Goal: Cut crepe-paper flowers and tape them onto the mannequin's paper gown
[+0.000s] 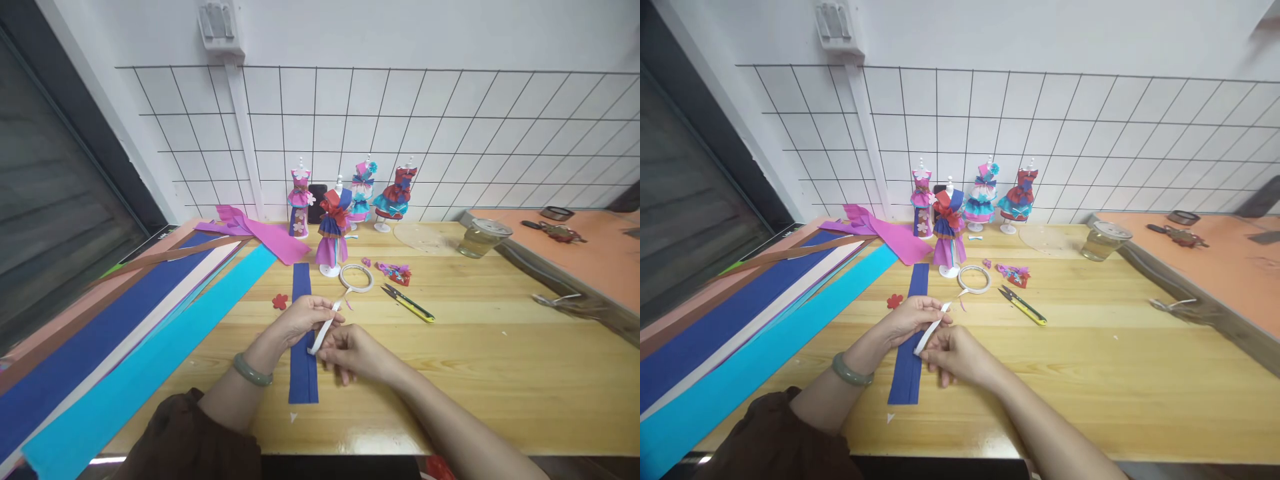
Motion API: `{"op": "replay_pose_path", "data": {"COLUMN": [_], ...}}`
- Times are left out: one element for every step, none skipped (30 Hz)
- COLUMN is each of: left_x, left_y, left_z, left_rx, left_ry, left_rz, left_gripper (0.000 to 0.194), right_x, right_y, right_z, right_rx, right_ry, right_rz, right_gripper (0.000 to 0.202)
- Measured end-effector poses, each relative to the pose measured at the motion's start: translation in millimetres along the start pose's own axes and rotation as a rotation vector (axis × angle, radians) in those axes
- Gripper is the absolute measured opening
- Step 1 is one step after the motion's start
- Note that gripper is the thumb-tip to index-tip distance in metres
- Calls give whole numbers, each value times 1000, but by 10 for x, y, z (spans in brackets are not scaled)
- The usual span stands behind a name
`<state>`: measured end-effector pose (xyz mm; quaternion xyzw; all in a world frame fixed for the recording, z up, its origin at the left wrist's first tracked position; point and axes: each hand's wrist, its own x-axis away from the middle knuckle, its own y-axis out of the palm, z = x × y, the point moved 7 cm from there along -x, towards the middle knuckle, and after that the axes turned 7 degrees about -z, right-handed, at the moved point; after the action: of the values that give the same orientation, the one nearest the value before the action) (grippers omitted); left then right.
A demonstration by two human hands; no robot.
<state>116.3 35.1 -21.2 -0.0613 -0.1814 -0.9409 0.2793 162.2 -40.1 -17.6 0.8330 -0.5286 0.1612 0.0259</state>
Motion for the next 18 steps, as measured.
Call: {"op": "replay_pose_path", "data": {"left_x": [-1, -3, -5, -7, -9, -9, -8, -6, -4, -2, 0, 1, 2, 2, 1, -1, -3, -5], "left_y": [-1, -1, 2, 5, 8, 9, 13, 19, 27, 35, 42, 48, 51, 51, 51, 51, 50, 51], "left_z": [5, 11, 18, 27, 36, 46, 53, 57, 60, 62, 62, 61, 61, 61, 59, 58, 57, 55], "left_rx": [4, 4, 0, -8, -20, -34, -48, -62, -72, -81, -90, -101, -117, -133, -147, -155, -157, -155], "left_ry": [3, 9, 16, 26, 38, 49, 58, 62, 65, 67, 68, 68, 69, 70, 70, 70, 71, 70], "left_rz": [-2, -7, -13, -20, -24, -24, -24, -25, -27, -30, -32, -35, -35, -33, -34, -34, -35, -37], "left_gripper": [27, 27, 27, 27, 26, 25, 25, 26, 26, 26, 27, 26, 26, 25, 24, 23, 23, 23], "right_x": [16, 31, 43, 56, 73, 98, 133, 174, 215, 250, 276, 293, 303, 310, 312, 311, 308, 304], "right_y": [-32, -82, -152, -242, -342, -441, -528, -591, -624, -626, -607, -577, -545, -515, -490, -470, -455, -446], "right_z": [-13, -30, -49, -68, -90, -119, -158, -207, -260, -313, -358, -394, -420, -440, -453, -463, -468, -471], "right_rx": [13, 28, 46, 68, 99, 139, 197, 275, 369, 475, 581, 678, 759, 820, 868, 907, 941, 968], "right_ry": [0, -8, -24, -45, -71, -106, -152, -204, -256, -301, -334, -354, -366, -374, -378, -379, -379, -379], "right_rz": [-11, -3, 34, 101, 192, 296, 406, 505, 583, 636, 666, 678, 680, 679, 675, 672, 669, 670], "right_gripper": [37, 37, 38, 37, 37, 36, 33, 30, 26, 22, 19, 16, 15, 15, 15, 15, 16, 16]}}
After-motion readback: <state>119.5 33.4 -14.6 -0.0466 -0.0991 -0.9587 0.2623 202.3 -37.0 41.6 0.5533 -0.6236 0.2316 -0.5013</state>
